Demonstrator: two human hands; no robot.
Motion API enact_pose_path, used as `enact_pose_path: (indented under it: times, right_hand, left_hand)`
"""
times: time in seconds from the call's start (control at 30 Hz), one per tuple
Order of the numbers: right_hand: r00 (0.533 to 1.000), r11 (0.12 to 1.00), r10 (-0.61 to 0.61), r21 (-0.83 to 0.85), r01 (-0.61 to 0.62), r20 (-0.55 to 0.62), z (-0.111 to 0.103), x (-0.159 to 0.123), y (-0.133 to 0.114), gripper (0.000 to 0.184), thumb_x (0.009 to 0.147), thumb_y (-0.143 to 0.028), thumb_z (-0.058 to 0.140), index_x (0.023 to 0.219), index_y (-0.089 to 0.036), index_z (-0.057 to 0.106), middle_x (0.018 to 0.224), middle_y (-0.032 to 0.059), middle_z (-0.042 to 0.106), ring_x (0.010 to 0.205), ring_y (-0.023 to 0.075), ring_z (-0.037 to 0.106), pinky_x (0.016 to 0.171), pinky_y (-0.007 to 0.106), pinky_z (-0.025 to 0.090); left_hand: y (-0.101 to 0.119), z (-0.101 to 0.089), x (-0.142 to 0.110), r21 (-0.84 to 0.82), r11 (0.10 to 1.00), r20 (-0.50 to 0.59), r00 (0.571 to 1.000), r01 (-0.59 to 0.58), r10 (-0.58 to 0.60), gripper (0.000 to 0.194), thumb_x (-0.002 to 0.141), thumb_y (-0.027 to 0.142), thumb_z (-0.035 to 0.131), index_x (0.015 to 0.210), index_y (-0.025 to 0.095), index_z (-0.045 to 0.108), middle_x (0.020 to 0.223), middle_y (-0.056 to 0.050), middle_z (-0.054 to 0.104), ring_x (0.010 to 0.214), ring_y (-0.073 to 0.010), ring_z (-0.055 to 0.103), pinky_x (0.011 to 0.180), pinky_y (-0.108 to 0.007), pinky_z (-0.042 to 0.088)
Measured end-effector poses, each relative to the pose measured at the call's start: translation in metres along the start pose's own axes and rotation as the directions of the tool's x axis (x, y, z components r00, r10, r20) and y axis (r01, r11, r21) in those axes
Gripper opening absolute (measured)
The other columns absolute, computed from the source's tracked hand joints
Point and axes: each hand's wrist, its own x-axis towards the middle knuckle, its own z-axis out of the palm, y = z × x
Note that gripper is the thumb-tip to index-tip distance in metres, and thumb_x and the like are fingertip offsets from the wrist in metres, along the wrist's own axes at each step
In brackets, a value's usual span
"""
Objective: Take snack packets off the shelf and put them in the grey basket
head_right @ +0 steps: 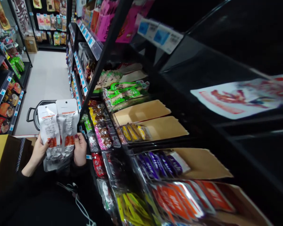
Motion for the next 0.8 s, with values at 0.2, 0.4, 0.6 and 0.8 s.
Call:
enact_pose_path:
  times: [0.2,0.4,0.6,0.8]
  right_hand:
    - [0.945,0.785,-0.099,0.608,-0.119,0.313,-0.018,0.015,0.021,0.036,0.089,-0.057,0.037,0.073,-0.025,0.032,0.041,-0.0172,0.015,0.021,0.0027,0.005,0.031,0.018,0.016]
    - [0.917,0.556,-0.231,0.818,-0.149,0.324,-0.011,0.021,0.025,0.034,0.090,-0.053,0.043,0.073,-0.025,0.035,0.036,-0.0182,0.015,0.020,0.0025,0.001,0.027,0.017,0.012]
    - [0.980,0.990,-0.139,0.005,0.141,-0.143,-0.009,0.013,-0.009,0.031,0.084,-0.052,0.053,0.074,-0.023,0.047,0.054,-0.0068,0.042,0.043,0.0094,0.038,0.046,0.023,0.033]
    - [0.964,0.901,-0.133,-0.433,0.021,-0.232,-0.022,0.029,0.012,0.016,0.086,-0.035,0.044,0.088,-0.021,0.051,0.072,-0.0005,0.059,0.070,0.0163,0.055,0.070,0.029,0.043]
  left_hand:
    - [-0.005,-0.013,0.006,-0.213,0.973,-0.037,0.994,0.089,-0.100,0.064,0.065,0.050,0.076,0.117,0.019,0.056,0.116,-0.011,0.065,0.107,-0.0261,0.062,0.092,-0.034,0.048]
    - [-0.003,-0.029,0.010,-0.254,0.963,-0.090,0.989,0.090,-0.116,0.061,0.065,0.044,0.079,0.117,0.020,0.058,0.116,-0.011,0.066,0.106,-0.0246,0.063,0.089,-0.031,0.051]
    - [0.004,-0.038,0.009,-0.271,0.958,-0.161,0.976,0.098,-0.146,0.064,0.064,0.043,0.080,0.119,0.021,0.057,0.118,-0.011,0.065,0.106,-0.0257,0.064,0.092,-0.035,0.051]
    - [0.003,-0.049,0.011,-0.292,0.952,-0.246,0.954,0.093,-0.169,0.064,0.064,0.043,0.080,0.120,0.022,0.056,0.119,-0.010,0.065,0.103,-0.0257,0.065,0.093,-0.036,0.051]
